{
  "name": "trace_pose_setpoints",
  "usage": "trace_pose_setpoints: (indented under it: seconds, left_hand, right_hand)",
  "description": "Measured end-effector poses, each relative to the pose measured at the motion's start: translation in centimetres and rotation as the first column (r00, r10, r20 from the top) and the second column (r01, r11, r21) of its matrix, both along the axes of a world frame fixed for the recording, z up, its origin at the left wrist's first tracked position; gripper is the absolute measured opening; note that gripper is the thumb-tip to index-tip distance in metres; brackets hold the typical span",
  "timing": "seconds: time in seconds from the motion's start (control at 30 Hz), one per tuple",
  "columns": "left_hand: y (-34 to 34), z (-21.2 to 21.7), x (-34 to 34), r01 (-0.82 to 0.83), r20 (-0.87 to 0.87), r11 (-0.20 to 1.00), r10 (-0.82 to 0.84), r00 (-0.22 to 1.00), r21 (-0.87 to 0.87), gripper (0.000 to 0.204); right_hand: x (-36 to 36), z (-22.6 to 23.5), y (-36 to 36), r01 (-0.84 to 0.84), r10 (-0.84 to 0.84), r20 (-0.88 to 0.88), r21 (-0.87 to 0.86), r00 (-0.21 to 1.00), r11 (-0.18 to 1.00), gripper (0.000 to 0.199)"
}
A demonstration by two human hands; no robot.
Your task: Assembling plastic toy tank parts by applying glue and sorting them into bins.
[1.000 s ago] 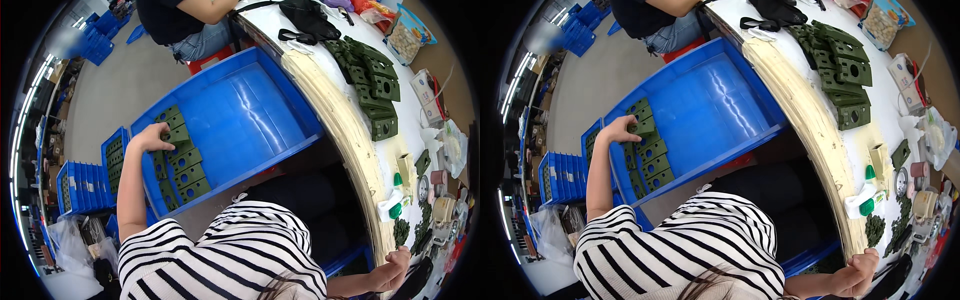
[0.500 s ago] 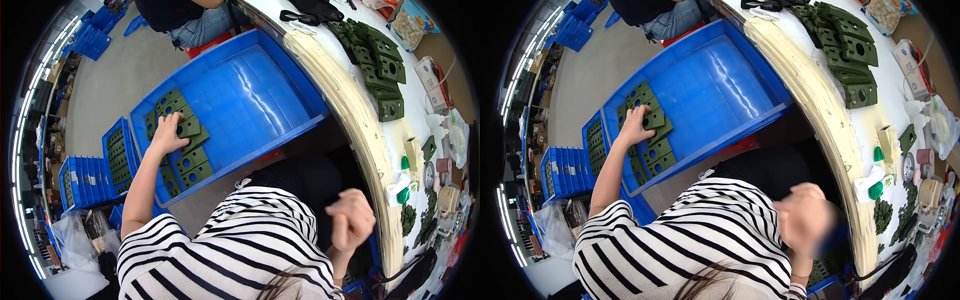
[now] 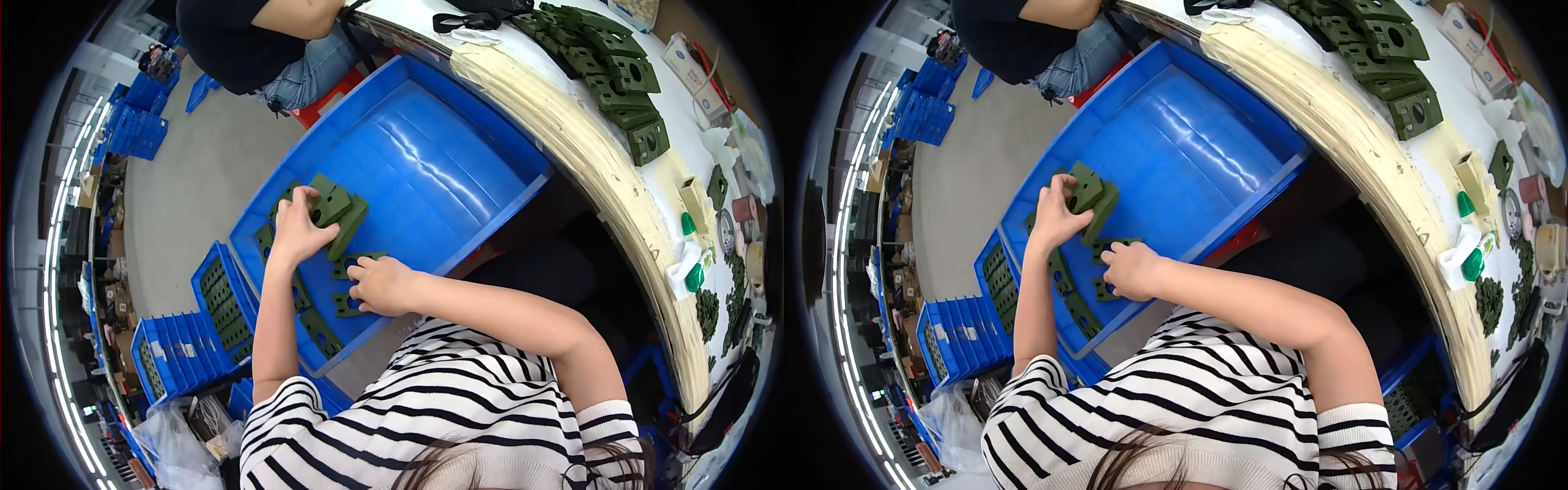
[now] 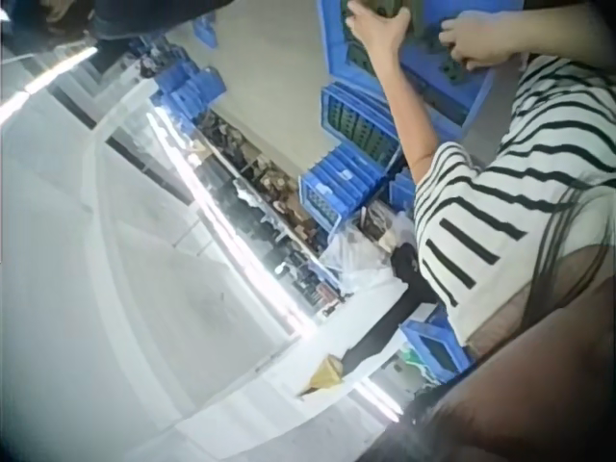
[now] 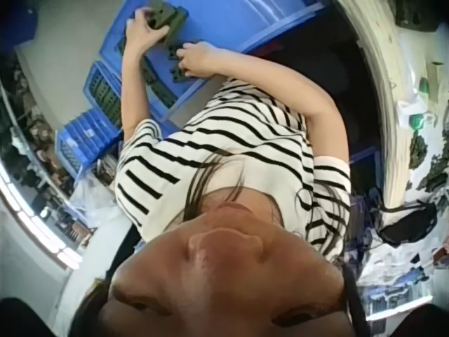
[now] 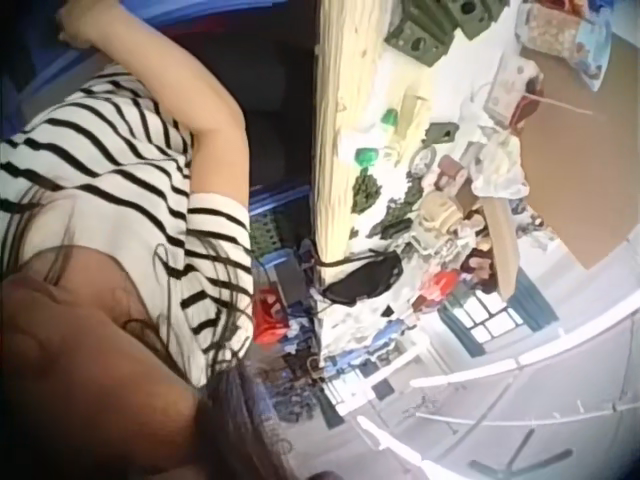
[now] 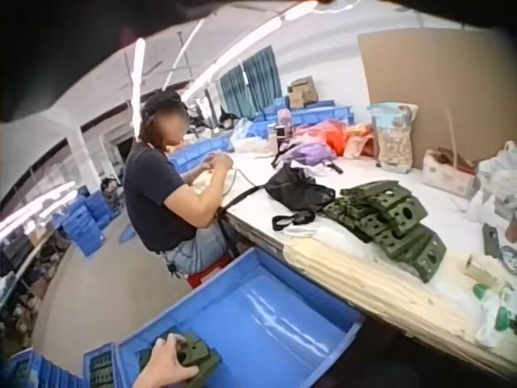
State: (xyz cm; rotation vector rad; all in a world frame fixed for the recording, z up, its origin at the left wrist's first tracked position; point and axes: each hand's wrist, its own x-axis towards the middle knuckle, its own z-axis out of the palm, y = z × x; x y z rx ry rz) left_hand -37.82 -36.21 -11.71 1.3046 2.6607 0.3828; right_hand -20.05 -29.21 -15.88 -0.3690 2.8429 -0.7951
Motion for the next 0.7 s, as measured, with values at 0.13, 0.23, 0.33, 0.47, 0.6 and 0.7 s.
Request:
trace_pose_setpoints:
  seconds: [0.13,0.23,0.33,0.47,0.6,0.7]
  left_hand:
    - [-1.6,2.9,-1.3,-0.105,-0.069,0.994,0.107,0.992,0.025,0.065]
    - [-2.6,1.1,-4.3,-0.13,-0.269,0.991,0.123,0.955,-0.008,0.068]
    - [-3.2,-0.8,-5.9,-0.14,-0.255,0.988,0.118,0.96,-0.07,0.069]
    - [-2.5,-1.7,-6.4,-0.094,-0.184,0.995,0.085,0.979,-0.045,0.076]
    - [-3.1,-1.7,-6.3,-0.058,-0.152,0.997,0.064,0.986,0.041,0.085]
    - [-3.4,-2.1,-6.5,-0.017,-0.188,0.999,0.024,0.982,0.04,0.093]
  right_hand:
    - [-0.5,-0.9,-0.5,0.112,-0.097,-0.121,0.123,0.988,0.986,0.022]
    - [-1.4,-1.3,-0.8,0.062,-0.01,-0.237,0.214,0.971,0.975,0.017]
    - [-1.7,-1.9,-1.4,0.048,0.004,-0.322,0.153,0.947,0.987,0.015]
    - [-1.4,-1.8,-1.1,0.223,-0.137,-0.327,0.241,0.935,0.945,0.015]
    - [-1.5,-1.5,-2.2,0.216,-0.137,-0.299,0.25,0.944,0.944,0.036]
    - [-1.8,-2.8,-3.6,0.302,-0.199,-0.321,0.314,0.926,0.9,0.018]
